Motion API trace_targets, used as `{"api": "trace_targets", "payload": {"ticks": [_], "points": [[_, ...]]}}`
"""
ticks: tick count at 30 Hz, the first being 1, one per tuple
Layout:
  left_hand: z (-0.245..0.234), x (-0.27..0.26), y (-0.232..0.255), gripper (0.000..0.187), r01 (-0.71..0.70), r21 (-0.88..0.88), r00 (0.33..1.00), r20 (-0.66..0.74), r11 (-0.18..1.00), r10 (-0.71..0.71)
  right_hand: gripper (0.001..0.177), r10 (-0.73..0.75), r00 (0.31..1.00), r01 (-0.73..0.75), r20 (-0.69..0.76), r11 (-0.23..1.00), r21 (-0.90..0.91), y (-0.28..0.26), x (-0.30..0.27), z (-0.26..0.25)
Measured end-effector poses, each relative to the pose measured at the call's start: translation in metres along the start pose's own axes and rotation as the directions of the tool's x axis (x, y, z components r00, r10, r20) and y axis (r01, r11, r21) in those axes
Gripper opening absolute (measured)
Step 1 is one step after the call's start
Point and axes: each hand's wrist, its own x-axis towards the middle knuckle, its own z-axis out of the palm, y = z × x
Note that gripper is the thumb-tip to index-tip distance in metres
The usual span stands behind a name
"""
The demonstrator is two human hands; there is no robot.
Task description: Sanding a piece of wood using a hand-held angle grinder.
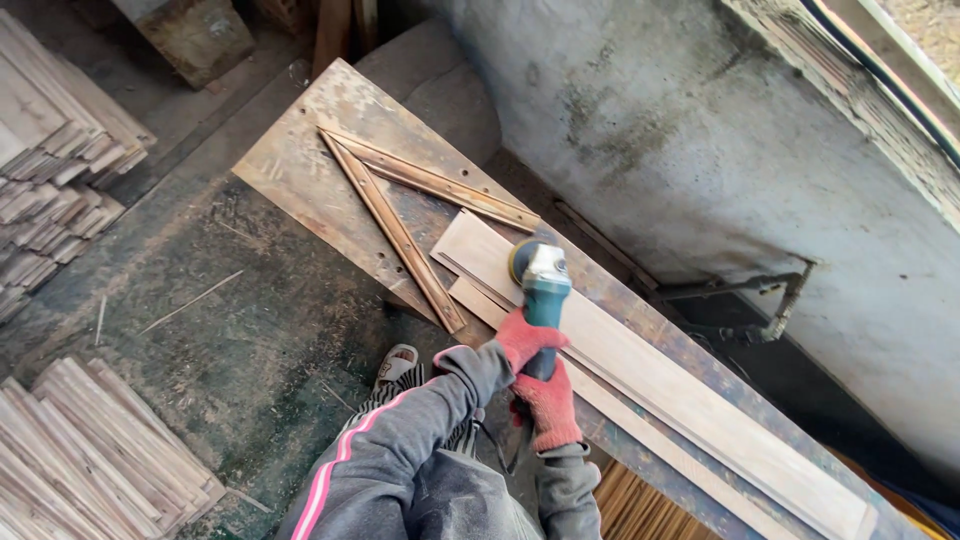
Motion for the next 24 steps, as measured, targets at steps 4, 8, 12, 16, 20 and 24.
{"api": "trace_targets", "payload": {"ticks": [4,8,12,16,20,24], "points": [[-0.045,0.018,0.023,0.057,-0.032,-0.036,0.997,-0.070,0.999,0.030,0.060,-0.012,0.995,0.022,0.100,0.996,-0.091,-0.032,0.004,0.045],[-0.068,0.041,0.025,0.057,-0.072,-0.096,0.988,-0.141,0.993,0.058,0.061,0.003,0.987,0.020,0.159,0.989,-0.146,-0.057,0.001,0.068],[-0.052,0.031,0.027,0.058,-0.078,-0.110,0.989,-0.136,0.991,0.063,0.061,0.021,0.989,0.001,0.146,0.989,-0.145,-0.053,0.004,0.053],[0.001,0.013,-0.001,0.062,-0.034,-0.047,0.998,-0.049,0.998,0.031,0.059,0.050,0.998,-0.046,0.045,0.996,-0.080,-0.031,-0.007,0.000],[0.076,-0.007,-0.048,0.061,0.006,0.148,0.994,0.104,0.989,-0.022,0.057,0.079,0.989,-0.068,-0.122,0.994,0.090,0.008,-0.019,-0.071],[0.153,-0.021,-0.106,0.065,0.035,0.256,0.969,0.227,0.966,-0.095,0.053,0.126,0.960,-0.052,-0.252,0.958,0.280,0.037,-0.040,-0.139]]}}
